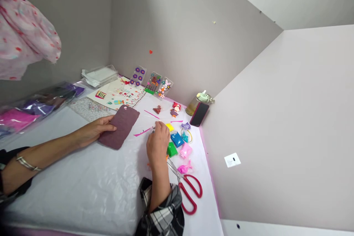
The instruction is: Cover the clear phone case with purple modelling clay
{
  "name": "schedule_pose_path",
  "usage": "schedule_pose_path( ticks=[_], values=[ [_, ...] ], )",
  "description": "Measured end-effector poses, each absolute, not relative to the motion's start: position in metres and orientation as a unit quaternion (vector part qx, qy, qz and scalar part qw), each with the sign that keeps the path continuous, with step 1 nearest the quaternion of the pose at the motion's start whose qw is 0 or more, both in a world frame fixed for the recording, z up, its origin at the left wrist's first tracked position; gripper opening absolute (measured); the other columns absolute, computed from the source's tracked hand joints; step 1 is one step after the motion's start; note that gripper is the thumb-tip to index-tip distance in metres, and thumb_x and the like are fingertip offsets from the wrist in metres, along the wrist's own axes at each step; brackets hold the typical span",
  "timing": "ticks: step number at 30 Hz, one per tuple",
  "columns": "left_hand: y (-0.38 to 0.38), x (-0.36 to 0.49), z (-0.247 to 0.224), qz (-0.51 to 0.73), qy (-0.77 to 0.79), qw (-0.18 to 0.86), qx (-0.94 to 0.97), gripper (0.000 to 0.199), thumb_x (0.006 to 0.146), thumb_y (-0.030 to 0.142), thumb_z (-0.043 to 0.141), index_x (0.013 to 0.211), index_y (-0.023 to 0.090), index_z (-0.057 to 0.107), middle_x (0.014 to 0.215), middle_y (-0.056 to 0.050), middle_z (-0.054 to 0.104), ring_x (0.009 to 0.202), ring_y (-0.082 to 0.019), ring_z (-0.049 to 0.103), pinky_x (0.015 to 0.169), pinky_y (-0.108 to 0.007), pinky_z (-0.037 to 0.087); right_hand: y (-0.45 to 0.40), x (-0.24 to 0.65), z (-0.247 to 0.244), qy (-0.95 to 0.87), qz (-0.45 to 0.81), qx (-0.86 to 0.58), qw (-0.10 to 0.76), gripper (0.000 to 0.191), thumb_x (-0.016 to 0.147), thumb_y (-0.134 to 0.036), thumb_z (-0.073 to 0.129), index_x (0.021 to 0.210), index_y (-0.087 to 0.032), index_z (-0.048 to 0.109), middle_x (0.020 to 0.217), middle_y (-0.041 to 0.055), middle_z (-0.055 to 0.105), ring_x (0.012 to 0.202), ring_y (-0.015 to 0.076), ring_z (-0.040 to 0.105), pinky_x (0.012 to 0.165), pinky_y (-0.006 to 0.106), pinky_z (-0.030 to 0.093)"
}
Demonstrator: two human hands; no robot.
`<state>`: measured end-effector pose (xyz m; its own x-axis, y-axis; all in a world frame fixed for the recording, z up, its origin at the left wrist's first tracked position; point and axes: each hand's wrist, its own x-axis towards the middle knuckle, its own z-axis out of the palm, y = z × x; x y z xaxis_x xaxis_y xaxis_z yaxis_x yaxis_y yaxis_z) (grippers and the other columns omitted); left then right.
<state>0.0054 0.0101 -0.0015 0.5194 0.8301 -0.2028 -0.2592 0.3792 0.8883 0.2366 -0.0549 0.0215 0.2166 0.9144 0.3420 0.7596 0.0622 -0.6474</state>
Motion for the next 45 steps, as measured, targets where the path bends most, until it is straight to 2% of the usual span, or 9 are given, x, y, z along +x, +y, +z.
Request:
schedule_pose_path(
  ticks=[2, 4, 6, 10, 16, 30, 35, 40, 45],
  values=[
    [0.009, 0.005, 0.001, 0.346, 0.305, 0.778, 0.426, 0.040, 0.072, 0.020, 0.082, 0.110, 0.021, 0.069, 0.108, -0.005, 0.082, 0.090, -0.021, 0.076, 0.079, -0.027, 0.059, -0.053, 0.230, 0.018, -0.611, 0.124, -0.666, 0.410, 0.037, 0.093, -0.019, 0.051, 0.128, -0.015, 0.061, 0.131, 0.0183, 0.062, 0.126, 0.0310, 0.055, 0.109, 0.050, 0.041],
    [0.007, 0.006, 0.003, 0.324, 0.273, 0.795, 0.435, 0.044, 0.074, 0.022, 0.084, 0.116, 0.022, 0.070, 0.112, -0.006, 0.081, 0.095, -0.022, 0.076, 0.083, -0.028, 0.058, -0.051, 0.217, 0.012, -0.595, 0.221, -0.628, 0.450, 0.035, 0.093, -0.032, 0.060, 0.125, -0.019, 0.063, 0.118, 0.0121, 0.071, 0.106, 0.0252, 0.067, 0.092, 0.039, 0.054],
    [0.006, 0.006, 0.003, 0.304, 0.261, 0.800, 0.447, 0.045, 0.075, 0.024, 0.085, 0.118, 0.022, 0.071, 0.114, -0.006, 0.081, 0.098, -0.023, 0.076, 0.085, -0.029, 0.058, -0.049, 0.204, 0.006, -0.526, 0.403, -0.541, 0.518, 0.032, 0.083, -0.034, 0.074, 0.111, -0.021, 0.068, 0.098, 0.0066, 0.076, 0.086, 0.0219, 0.069, 0.077, 0.033, 0.056],
    [0.008, 0.007, -0.003, 0.314, 0.290, 0.781, 0.456, 0.039, 0.077, 0.032, 0.085, 0.114, 0.022, 0.075, 0.110, -0.006, 0.082, 0.095, -0.024, 0.075, 0.084, -0.030, 0.057, -0.046, 0.189, -0.005, -0.471, 0.496, -0.488, 0.542, 0.019, 0.075, -0.036, 0.078, 0.081, -0.020, 0.069, 0.071, 0.0004, 0.073, 0.062, 0.0168, 0.064, 0.062, 0.028, 0.052],
    [0.012, 0.008, -0.013, 0.316, 0.305, 0.754, 0.488, 0.041, 0.074, 0.038, 0.087, 0.109, 0.021, 0.076, 0.101, -0.005, 0.082, 0.090, -0.023, 0.074, 0.082, -0.031, 0.055, -0.045, 0.188, -0.006, -0.437, 0.527, -0.469, 0.559, 0.025, 0.073, -0.037, 0.081, 0.091, -0.020, 0.077, 0.088, 0.0017, 0.079, 0.075, 0.0172, 0.067, 0.074, 0.029, 0.053],
    [0.015, 0.005, -0.016, 0.302, 0.303, 0.727, 0.538, 0.032, 0.079, 0.043, 0.082, 0.104, 0.023, 0.078, 0.099, -0.003, 0.079, 0.098, -0.024, 0.068, 0.089, -0.031, 0.049, -0.048, 0.187, -0.002, -0.398, 0.574, -0.461, 0.547, 0.027, 0.067, -0.035, 0.086, 0.089, -0.020, 0.081, 0.084, 0.0008, 0.080, 0.071, 0.0161, 0.066, 0.073, 0.027, 0.051],
    [0.016, 0.006, -0.019, 0.289, 0.300, 0.719, 0.556, 0.028, 0.077, 0.043, 0.084, 0.089, 0.019, 0.077, 0.088, -0.002, 0.077, 0.084, -0.021, 0.066, 0.080, -0.029, 0.048, -0.048, 0.187, -0.001, -0.391, 0.576, -0.458, 0.553, 0.028, 0.069, -0.037, 0.086, 0.089, -0.019, 0.081, 0.086, 0.0016, 0.080, 0.073, 0.0167, 0.067, 0.073, 0.028, 0.052],
    [0.017, 0.006, -0.017, 0.292, 0.295, 0.716, 0.561, 0.033, 0.076, 0.048, 0.083, 0.089, 0.019, 0.074, 0.090, -0.002, 0.074, 0.084, -0.020, 0.064, 0.079, -0.029, 0.047, -0.048, 0.189, -0.002, -0.385, 0.579, -0.458, 0.554, 0.030, 0.066, -0.036, 0.088, 0.089, -0.019, 0.081, 0.085, 0.0026, 0.080, 0.071, 0.0172, 0.067, 0.074, 0.030, 0.053],
    [0.018, 0.005, -0.016, 0.316, 0.309, 0.698, 0.563, 0.037, 0.076, 0.047, 0.083, 0.068, 0.018, 0.062, 0.067, 0.004, 0.059, 0.066, -0.014, 0.052, 0.064, -0.025, 0.039, -0.045, 0.189, -0.005, -0.379, 0.578, -0.457, 0.560, 0.031, 0.067, -0.040, 0.088, 0.089, -0.019, 0.080, 0.086, 0.0025, 0.080, 0.072, 0.0173, 0.066, 0.075, 0.030, 0.052]
  ],
)
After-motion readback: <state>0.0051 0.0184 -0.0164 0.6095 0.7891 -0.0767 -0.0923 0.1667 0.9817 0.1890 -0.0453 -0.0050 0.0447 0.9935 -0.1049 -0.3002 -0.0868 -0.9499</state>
